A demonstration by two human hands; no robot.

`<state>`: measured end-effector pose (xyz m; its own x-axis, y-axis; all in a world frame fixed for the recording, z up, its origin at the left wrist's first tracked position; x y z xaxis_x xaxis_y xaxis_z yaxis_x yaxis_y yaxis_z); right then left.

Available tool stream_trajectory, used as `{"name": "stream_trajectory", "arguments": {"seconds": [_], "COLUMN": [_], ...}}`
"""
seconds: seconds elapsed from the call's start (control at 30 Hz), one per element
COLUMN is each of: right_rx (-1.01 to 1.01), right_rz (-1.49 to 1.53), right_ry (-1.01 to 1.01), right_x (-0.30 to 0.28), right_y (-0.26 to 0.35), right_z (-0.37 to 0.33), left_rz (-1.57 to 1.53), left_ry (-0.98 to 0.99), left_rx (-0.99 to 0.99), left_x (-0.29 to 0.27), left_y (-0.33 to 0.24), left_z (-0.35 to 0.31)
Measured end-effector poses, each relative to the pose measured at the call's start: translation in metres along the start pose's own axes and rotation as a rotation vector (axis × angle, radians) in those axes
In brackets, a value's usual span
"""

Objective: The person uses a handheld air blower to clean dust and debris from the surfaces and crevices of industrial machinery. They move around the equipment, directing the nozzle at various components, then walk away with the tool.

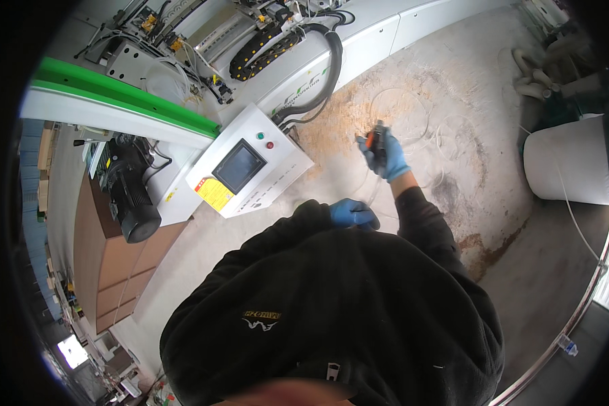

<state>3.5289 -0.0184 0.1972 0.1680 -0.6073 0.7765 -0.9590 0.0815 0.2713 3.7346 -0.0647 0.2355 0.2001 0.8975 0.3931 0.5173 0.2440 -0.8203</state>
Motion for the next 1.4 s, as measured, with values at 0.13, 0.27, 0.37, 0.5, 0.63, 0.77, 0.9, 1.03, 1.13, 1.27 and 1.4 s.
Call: {"name": "stream_trajectory", "arguments": {"seconds": [0.13, 0.27, 0.37, 0.5, 0.63, 0.77, 0.9, 1.03, 1.13, 1.27, 1.4], "right_rx": [0.119, 0.196, 0.269, 0.153, -0.15, -0.32, -0.275, -0.059, 0.031, 0.086, 0.076], "right_rz": [-0.3, -0.441, -0.561, -0.64, -0.471, -0.256, -0.209, -0.317, -0.265, -0.197, -0.007], "right_ry": [-0.049, -0.079, -0.093, -0.09, -0.249, -0.325, -0.373, -0.214, -0.135, -0.024, 0.025], "right_x": [0.088, 0.188, 0.238, 0.254, 0.24, 0.223, 0.21, 0.202, 0.194, 0.184, 0.165], "right_y": [-0.061, -0.152, -0.201, -0.205, -0.14, -0.078, -0.081, -0.104, -0.095, -0.059, -0.025], "right_z": [0.05, 0.102, 0.136, 0.174, 0.193, 0.188, 0.184, 0.19, 0.192, 0.186, 0.178], "left_rz": [0.14, -0.004, -0.113, -0.222, -0.192, -0.284, -0.328, -0.287, -0.299, -0.295, -0.325], "left_ry": [-0.061, -0.189, -0.296, -0.311, -0.434, -0.455, -0.327, -0.248, -0.283, -0.335, -0.407], "left_rx": [0.141, 0.18, 0.27, 0.343, 0.441, 0.596, 0.436, 0.275, 0.259, 0.232, 0.241], "left_x": [-0.029, -0.06, -0.085, -0.114, -0.131, -0.143, -0.148, -0.148, -0.147, -0.145, -0.145], "left_y": [-0.009, 0.008, 0.023, 0.025, 0.005, -0.016, -0.017, -0.007, -0.008, -0.022, -0.043], "left_z": [-0.071, -0.148, -0.188, -0.226, -0.242, -0.225, -0.211, -0.206, -0.192, -0.161, -0.133]}}
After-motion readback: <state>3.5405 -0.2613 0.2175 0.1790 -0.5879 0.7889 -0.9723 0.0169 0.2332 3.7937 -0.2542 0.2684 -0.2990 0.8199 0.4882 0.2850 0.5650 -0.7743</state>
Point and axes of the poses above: each hand's wrist, its own z-axis towards the middle knuckle, its own x-axis out of the palm, y = z × x, the point moved 1 cm from there along z, towards the middle knuckle, and after that the axes turned 3 degrees about -z, right-handed, at the moved point
